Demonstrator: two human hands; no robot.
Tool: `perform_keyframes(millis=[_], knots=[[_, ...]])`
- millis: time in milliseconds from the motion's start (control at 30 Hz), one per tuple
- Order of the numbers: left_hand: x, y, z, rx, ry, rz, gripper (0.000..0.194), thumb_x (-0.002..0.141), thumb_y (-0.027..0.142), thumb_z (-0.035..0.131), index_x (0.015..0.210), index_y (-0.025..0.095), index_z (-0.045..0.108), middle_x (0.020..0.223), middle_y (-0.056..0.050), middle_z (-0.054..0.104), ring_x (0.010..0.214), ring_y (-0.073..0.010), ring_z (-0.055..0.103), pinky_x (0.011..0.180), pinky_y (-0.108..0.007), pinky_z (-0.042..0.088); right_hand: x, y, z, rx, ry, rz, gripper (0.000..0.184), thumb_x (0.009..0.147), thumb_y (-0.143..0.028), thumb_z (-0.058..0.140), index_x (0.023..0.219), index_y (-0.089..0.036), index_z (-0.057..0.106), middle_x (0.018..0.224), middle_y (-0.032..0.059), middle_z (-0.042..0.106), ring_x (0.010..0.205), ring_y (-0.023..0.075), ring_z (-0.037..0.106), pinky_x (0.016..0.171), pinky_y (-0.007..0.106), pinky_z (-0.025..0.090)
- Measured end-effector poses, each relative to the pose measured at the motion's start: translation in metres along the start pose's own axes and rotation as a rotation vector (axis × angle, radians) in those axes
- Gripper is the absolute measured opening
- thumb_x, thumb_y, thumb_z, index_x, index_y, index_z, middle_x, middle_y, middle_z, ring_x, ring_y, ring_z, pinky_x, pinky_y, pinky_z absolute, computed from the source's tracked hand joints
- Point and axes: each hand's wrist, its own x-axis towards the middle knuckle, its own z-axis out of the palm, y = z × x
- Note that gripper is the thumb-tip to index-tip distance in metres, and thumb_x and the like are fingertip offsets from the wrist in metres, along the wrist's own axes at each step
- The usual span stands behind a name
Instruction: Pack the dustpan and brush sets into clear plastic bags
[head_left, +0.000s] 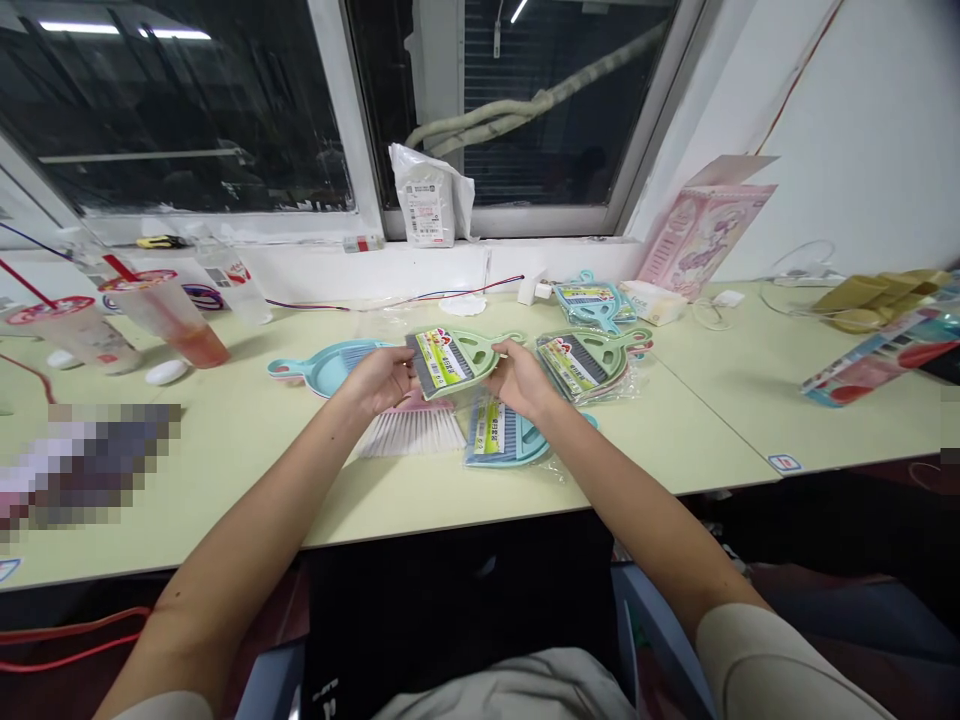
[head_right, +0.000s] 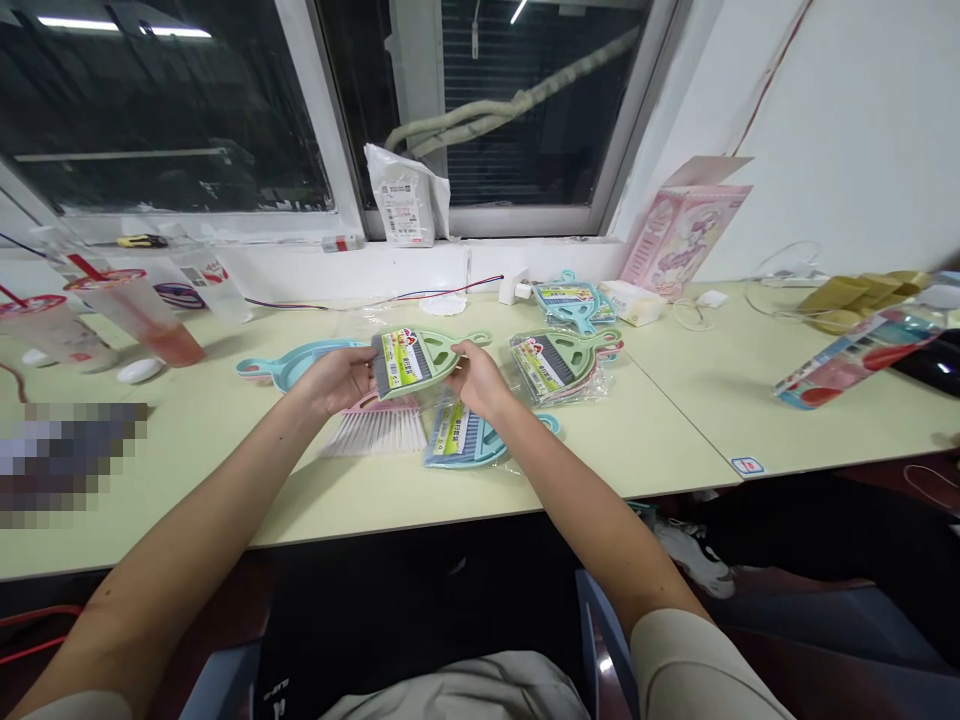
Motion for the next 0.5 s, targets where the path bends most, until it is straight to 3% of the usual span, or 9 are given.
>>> perform_keyframes(millis=[67, 133, 200, 300, 367, 500], knots=[[0.0, 0.005, -0.005, 0.0, 0.025, 0.041, 0.036, 0.093, 0.003, 0.047, 0.125, 0.005, 0.064, 0.094, -0.017, 0.076, 0.085, -0.0264, 0.078, 0.077, -0.041, 0.067, 0.002, -0.004, -0.006, -0.06, -0.054, -0.036, 0.019, 0.07, -0.013, 0.055, 0.085, -0.019, 0.065, 0.078, 0.0038, 0.072, 0.074, 0.0192, 0.068, 0.073, 0.031, 0.061], [0.002, 0.011, -0.013, 0.009, 0.033, 0.078, 0.038, 0.09, 0.001, 0.048, 0.125, 0.003, 0.065, 0.095, -0.017, 0.077, 0.085, -0.0265, 0.078, 0.076, -0.039, 0.068, 0.01, -0.009, -0.017, -0.199, -0.023, -0.134, 0.028, 0.062, -0.009, 0.052, 0.085, -0.018, 0.068, 0.08, 0.0038, 0.073, 0.077, 0.0186, 0.068, 0.072, 0.028, 0.058], [0.005, 0.017, -0.023, 0.022, 0.025, 0.11, 0.037, 0.089, 0.001, 0.049, 0.122, 0.0, 0.066, 0.095, -0.019, 0.077, 0.084, -0.0261, 0.078, 0.074, -0.036, 0.067, 0.021, -0.014, -0.03, -0.4, 0.124, -0.268, 0.031, 0.06, -0.008, 0.052, 0.083, -0.018, 0.069, 0.081, 0.0028, 0.073, 0.079, 0.0179, 0.068, 0.068, 0.025, 0.053], [0.008, 0.026, -0.038, 0.052, 0.025, 0.173, 0.035, 0.088, 0.001, 0.051, 0.118, -0.002, 0.067, 0.094, -0.02, 0.077, 0.08, -0.0249, 0.078, 0.072, -0.033, 0.067, 0.038, -0.022, -0.047, -0.772, 0.311, -0.388, 0.019, 0.067, -0.012, 0.058, 0.078, -0.021, 0.071, 0.081, 0.0016, 0.073, 0.085, 0.0192, 0.066, 0.071, 0.025, 0.049], [0.009, 0.03, -0.047, 0.071, 0.054, 0.197, 0.036, 0.086, 0.001, 0.052, 0.118, -0.002, 0.068, 0.092, -0.019, 0.076, 0.077, -0.0242, 0.077, 0.069, -0.033, 0.067, 0.047, -0.024, -0.051, -1.04, 0.317, -0.346, 0.006, 0.072, -0.018, 0.064, 0.068, -0.021, 0.068, 0.076, 0.0033, 0.071, 0.086, 0.022, 0.065, 0.075, 0.028, 0.048], [0.012, 0.031, -0.058, 0.087, 0.099, 0.217, 0.038, 0.082, 0.001, 0.054, 0.118, -0.001, 0.067, 0.09, -0.018, 0.076, 0.075, -0.024, 0.076, 0.065, -0.033, 0.066, 0.058, -0.021, -0.048, -1.354, 0.282, -0.169, 0.032, 0.072, -0.029, 0.075, 0.052, -0.024, 0.052, 0.062, 0.0074, 0.063, 0.085, 0.0282, 0.067, 0.077, 0.033, 0.047]])
